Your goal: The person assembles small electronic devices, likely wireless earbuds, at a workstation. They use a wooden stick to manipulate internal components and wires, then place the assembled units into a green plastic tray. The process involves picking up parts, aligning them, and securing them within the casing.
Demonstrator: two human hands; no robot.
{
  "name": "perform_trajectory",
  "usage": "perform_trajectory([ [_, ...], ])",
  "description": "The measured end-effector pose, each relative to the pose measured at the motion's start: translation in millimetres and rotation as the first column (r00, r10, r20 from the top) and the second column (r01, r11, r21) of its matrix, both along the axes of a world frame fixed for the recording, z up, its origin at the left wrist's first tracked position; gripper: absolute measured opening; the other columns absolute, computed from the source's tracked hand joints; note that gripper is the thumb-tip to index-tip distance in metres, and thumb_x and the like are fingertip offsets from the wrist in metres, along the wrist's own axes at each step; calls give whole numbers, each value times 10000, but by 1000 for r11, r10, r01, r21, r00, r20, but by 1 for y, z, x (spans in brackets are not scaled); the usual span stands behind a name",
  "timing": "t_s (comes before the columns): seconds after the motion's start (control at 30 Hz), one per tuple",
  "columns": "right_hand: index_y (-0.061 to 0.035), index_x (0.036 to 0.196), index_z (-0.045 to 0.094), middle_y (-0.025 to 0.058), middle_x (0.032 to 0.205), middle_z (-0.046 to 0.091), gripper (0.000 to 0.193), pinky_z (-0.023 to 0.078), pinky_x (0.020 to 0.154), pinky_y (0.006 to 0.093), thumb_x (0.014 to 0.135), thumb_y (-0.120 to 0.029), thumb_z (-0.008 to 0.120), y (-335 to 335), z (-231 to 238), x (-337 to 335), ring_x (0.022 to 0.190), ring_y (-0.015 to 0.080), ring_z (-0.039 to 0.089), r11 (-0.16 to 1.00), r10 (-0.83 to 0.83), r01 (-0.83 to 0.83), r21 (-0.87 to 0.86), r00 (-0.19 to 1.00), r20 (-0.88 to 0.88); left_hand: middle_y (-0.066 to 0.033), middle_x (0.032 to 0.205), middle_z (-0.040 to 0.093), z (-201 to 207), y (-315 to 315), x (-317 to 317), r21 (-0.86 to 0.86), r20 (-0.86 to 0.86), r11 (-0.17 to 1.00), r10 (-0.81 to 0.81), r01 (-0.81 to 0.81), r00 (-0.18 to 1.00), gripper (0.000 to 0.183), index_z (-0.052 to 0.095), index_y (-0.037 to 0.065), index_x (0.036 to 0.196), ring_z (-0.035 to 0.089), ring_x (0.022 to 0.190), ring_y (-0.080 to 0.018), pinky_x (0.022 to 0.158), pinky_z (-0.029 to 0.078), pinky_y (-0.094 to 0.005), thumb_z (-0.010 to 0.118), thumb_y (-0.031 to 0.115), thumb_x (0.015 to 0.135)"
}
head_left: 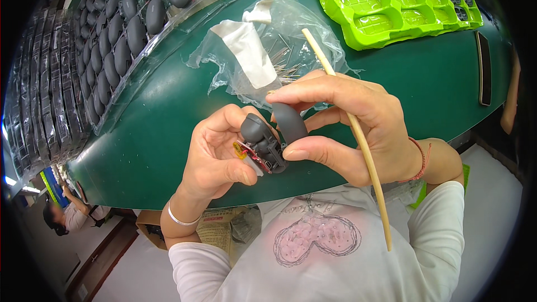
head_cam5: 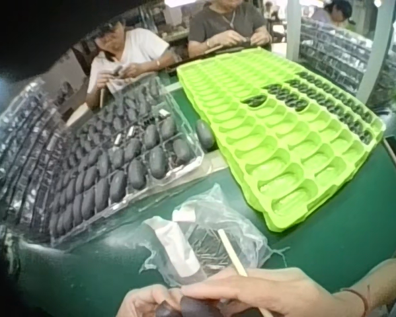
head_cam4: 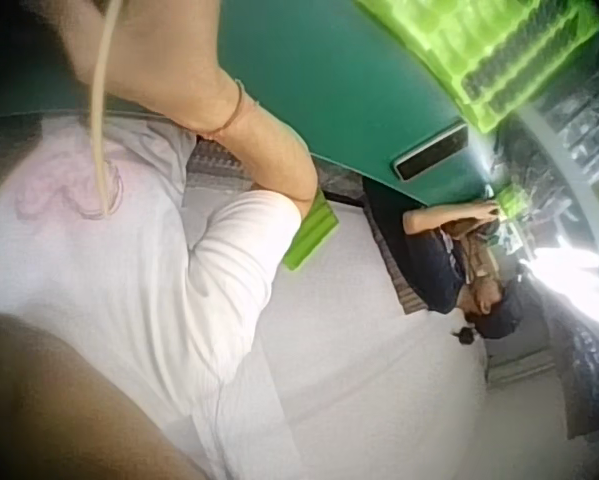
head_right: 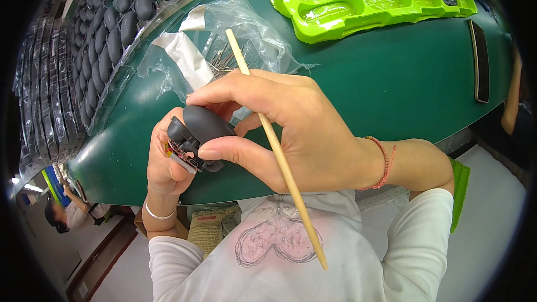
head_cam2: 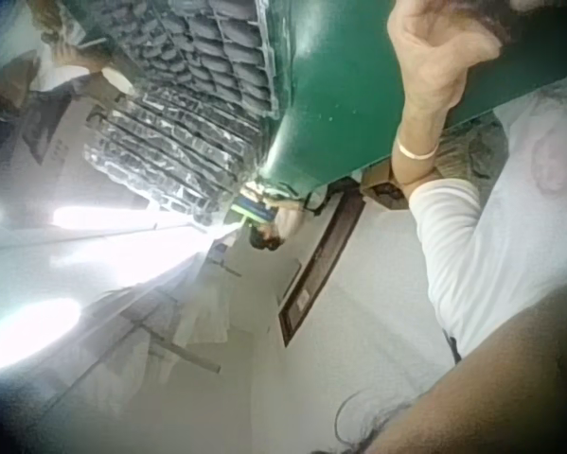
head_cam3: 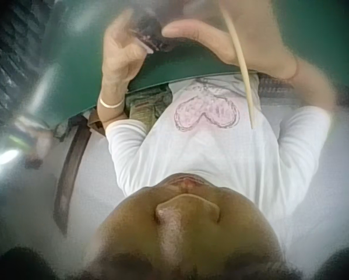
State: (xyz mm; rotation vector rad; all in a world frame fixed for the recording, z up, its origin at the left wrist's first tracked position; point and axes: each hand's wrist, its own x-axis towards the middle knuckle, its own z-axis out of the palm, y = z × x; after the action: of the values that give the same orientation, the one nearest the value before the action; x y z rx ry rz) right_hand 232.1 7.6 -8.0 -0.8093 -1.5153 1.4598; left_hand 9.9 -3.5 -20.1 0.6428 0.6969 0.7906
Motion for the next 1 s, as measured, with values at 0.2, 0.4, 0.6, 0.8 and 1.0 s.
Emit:
perform_trajectory([
  [0.2, 8, 1180, 604, 150, 1064, 617, 448, 593, 772, 307, 762, -37, 758, 1, -3, 1, 951, 211, 639, 998, -2, 3, 60, 1000, -10, -93, 991, 602, 0, -3, 1, 34, -45, 999, 22, -21, 999, 509, 601, 34, 976, 587, 927, -166, 835, 472, -302, 907, 132, 581],
  [0.4, 12, 1176, 608, 148, 1044, 614, 434, 601, 737, 300, 766, -21, 744, 1, -4, 1, 940, 208, 636, 997, 14, -14, 77, 1000, 0, -109, 987, 606, -4, -5, 2, 165, 41, 983, 73, -78, 997, 539, 608, 4, 1011, 617, 978, -204, 840, 539, -327, 883, -19, 548],
  [0.6, 25, 1175, 608, 157, 1042, 612, 437, 599, 728, 289, 759, -2, 740, 1, -6, 0, 926, 210, 637, 997, 7, -3, 80, 999, -52, -117, 961, 604, -2, -4, 4, 215, 6, 968, 127, -125, 992, 479, 623, -13, 973, 637, 955, -222, 834, 556, -337, 850, -93, 559],
  [0.8, 20, 1178, 619, 167, 1039, 627, 449, 584, 733, 277, 751, -14, 751, -1, -8, -2, 899, 209, 649, 999, 44, -42, 24, 995, -94, -124, 922, 608, -3, -2, 2, 357, -88, 926, 163, -122, 983, 383, 624, -17, 845, 644, 877, -200, 780, 563, -330, 843, -124, 550],
  [1.0, -13, 1160, 651, 145, 981, 664, 439, 557, 720, 277, 738, -43, 768, 1, -9, 0, 888, 191, 659, 996, 61, -58, 62, 997, -42, -131, 920, 634, 5, 0, 1, 460, -227, 888, 122, -5, 966, 349, 616, -17, 813, 652, 825, -188, 774, 559, -308, 840, -119, 566],
])
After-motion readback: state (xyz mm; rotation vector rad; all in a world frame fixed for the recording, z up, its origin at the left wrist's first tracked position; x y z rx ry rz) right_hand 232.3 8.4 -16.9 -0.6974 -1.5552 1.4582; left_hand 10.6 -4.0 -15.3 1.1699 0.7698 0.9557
